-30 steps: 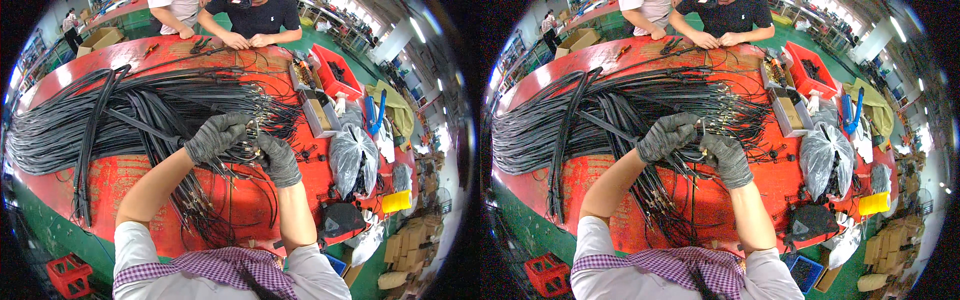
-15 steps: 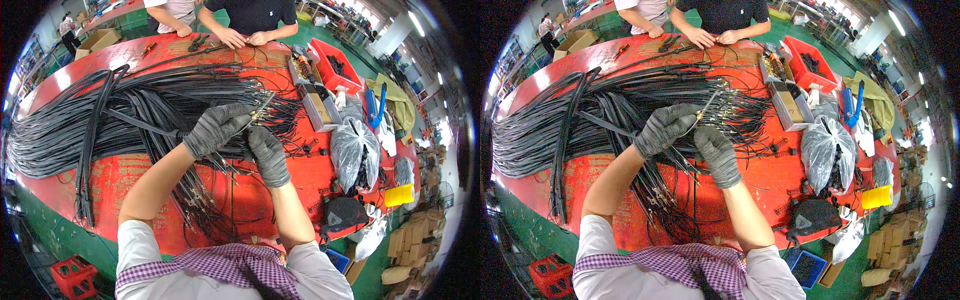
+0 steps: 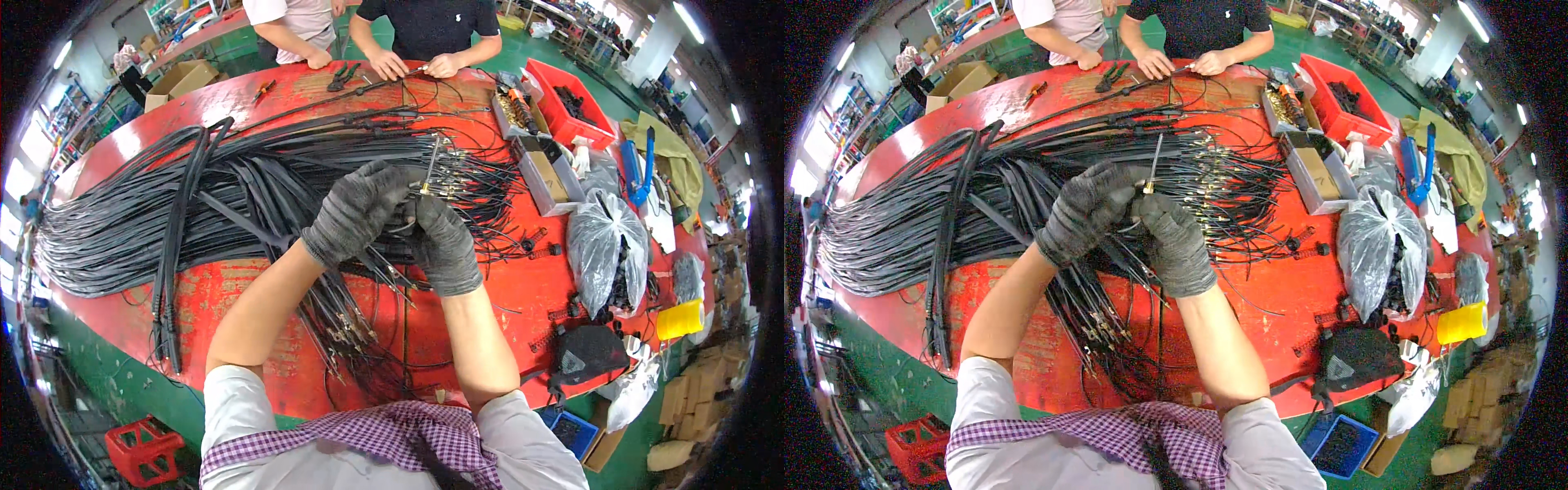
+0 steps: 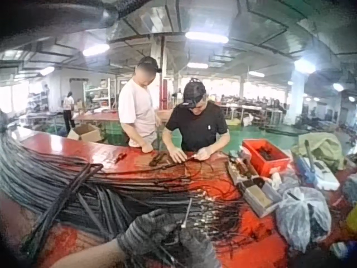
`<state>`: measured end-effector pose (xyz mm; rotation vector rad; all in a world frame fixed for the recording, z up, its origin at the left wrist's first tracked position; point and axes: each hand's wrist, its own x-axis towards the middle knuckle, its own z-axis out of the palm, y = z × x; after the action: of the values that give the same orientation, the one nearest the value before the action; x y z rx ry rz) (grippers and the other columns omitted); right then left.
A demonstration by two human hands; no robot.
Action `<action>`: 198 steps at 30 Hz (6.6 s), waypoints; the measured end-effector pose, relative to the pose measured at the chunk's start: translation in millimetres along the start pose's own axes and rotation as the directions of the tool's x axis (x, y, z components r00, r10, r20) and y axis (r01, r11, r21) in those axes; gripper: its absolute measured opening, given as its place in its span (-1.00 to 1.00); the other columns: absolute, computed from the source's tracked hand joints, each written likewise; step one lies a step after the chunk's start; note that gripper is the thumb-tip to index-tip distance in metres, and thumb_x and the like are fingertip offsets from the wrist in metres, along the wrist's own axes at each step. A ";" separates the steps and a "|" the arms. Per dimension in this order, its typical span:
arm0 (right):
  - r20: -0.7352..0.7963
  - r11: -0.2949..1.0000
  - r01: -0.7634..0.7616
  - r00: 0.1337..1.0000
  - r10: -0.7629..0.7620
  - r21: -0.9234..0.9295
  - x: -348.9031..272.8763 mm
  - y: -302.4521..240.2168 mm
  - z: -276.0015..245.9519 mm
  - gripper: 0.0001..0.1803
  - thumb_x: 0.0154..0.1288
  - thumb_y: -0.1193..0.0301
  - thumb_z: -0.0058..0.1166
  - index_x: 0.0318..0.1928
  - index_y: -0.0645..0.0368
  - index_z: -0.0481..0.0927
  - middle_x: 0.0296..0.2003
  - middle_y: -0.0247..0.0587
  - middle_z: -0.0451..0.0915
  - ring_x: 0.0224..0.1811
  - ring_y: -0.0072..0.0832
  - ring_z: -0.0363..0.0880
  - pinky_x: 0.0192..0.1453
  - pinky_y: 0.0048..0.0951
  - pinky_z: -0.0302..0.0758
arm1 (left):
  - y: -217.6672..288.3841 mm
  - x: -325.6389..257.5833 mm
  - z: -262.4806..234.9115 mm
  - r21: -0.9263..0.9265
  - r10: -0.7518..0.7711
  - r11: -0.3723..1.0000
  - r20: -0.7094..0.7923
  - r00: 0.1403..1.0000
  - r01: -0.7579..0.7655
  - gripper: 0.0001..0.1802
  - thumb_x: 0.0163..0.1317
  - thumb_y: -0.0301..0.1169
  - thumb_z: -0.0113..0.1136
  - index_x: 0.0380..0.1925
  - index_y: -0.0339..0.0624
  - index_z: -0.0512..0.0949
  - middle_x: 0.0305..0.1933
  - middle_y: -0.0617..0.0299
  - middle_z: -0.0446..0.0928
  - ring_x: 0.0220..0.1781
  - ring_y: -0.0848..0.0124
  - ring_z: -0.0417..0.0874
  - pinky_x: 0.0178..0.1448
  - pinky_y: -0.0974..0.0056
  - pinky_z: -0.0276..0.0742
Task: The person stands at a red workbench in a factory setting, handling a large bundle of black cables with exposed metal connectors. They repeatedly pick up individual cables, inspect the connector ends, and place them back into the pile. Other workers are visible in the background performing similar tasks.
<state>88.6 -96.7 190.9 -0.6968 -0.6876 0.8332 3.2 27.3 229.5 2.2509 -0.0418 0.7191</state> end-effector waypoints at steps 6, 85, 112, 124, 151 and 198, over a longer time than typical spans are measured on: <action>-0.048 0.982 -0.059 0.998 0.051 -0.177 -5.1 -1.0 -0.1 -0.79 0.22 0.28 -0.02 -0.39 0.17 0.51 -0.45 -0.44 0.48 -0.42 -0.65 0.35 -0.29 -0.58 0.33 | 1.3 -6.5 -17.2 0.179 0.144 0.970 0.131 0.981 -0.166 -0.72 0.15 -0.45 -0.08 -0.12 -0.17 0.46 -0.14 0.15 0.51 -0.14 0.18 0.47 0.03 0.23 0.34; 0.085 -0.021 0.082 0.964 -0.253 -0.996 -80.2 84.4 -192.9 -0.64 -0.02 0.40 0.10 -0.13 0.13 0.45 -0.11 -0.08 0.39 -0.02 -0.10 0.34 0.08 -0.12 0.32 | -313.7 169.3 96.1 0.817 -0.492 0.266 -0.342 0.801 0.512 -0.70 0.07 -0.23 0.04 -0.16 0.00 0.45 -0.22 0.08 0.53 -0.08 0.13 0.52 -0.03 0.07 0.39; 0.318 -0.131 0.291 0.836 -0.447 -0.948 -90.9 84.9 -174.5 -0.79 0.02 0.47 0.02 -0.26 0.15 0.46 -0.23 -0.09 0.45 -0.16 -0.11 0.39 -0.07 -0.15 0.34 | -52.2 -213.4 101.9 0.656 -0.004 0.722 -0.316 0.949 0.221 -0.74 -0.19 -0.39 0.14 -0.37 -0.05 0.50 -0.19 0.18 0.47 -0.03 0.16 0.45 0.11 -0.05 0.29; 0.289 -0.219 0.216 0.872 -0.396 -0.952 -93.8 85.3 -171.5 -0.85 0.07 0.45 0.03 -0.30 0.18 0.52 -0.28 -0.05 0.48 -0.20 -0.13 0.42 -0.11 -0.19 0.36 | -56.2 -216.4 109.3 0.612 -0.007 0.746 -0.387 0.922 0.262 -0.78 -0.11 -0.39 0.11 -0.35 -0.06 0.50 -0.19 0.21 0.50 0.00 0.17 0.44 0.18 0.02 0.25; 0.276 0.304 0.231 0.954 0.115 -0.924 -137.8 100.1 -72.6 -0.76 0.12 0.40 0.03 -0.19 0.21 0.48 -0.32 -0.03 0.53 -0.27 -0.17 0.51 -0.27 -0.31 0.46 | -40.0 -291.5 65.6 -0.373 -0.614 0.707 -0.746 0.260 0.601 -0.82 0.19 -0.44 0.05 -0.23 -0.26 0.50 -0.26 0.26 0.52 -0.23 0.53 0.48 -0.07 0.41 0.40; 0.061 0.753 -0.343 0.890 0.451 -0.562 -69.6 -37.4 -121.1 -0.74 0.18 0.32 0.03 -0.20 0.22 0.41 -0.42 -0.33 0.45 -0.40 -0.49 0.45 -0.31 -0.46 0.49 | -60.8 4.5 44.3 -0.923 -0.609 -0.382 0.285 0.740 0.042 -0.92 0.17 -0.40 0.06 -0.35 -0.13 0.46 -0.52 0.31 0.48 -0.47 0.47 0.49 -0.41 0.36 0.48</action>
<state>162.5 -205.5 130.8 -1.3239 -0.9871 1.1273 43.1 41.4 167.1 0.2483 0.2366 0.3626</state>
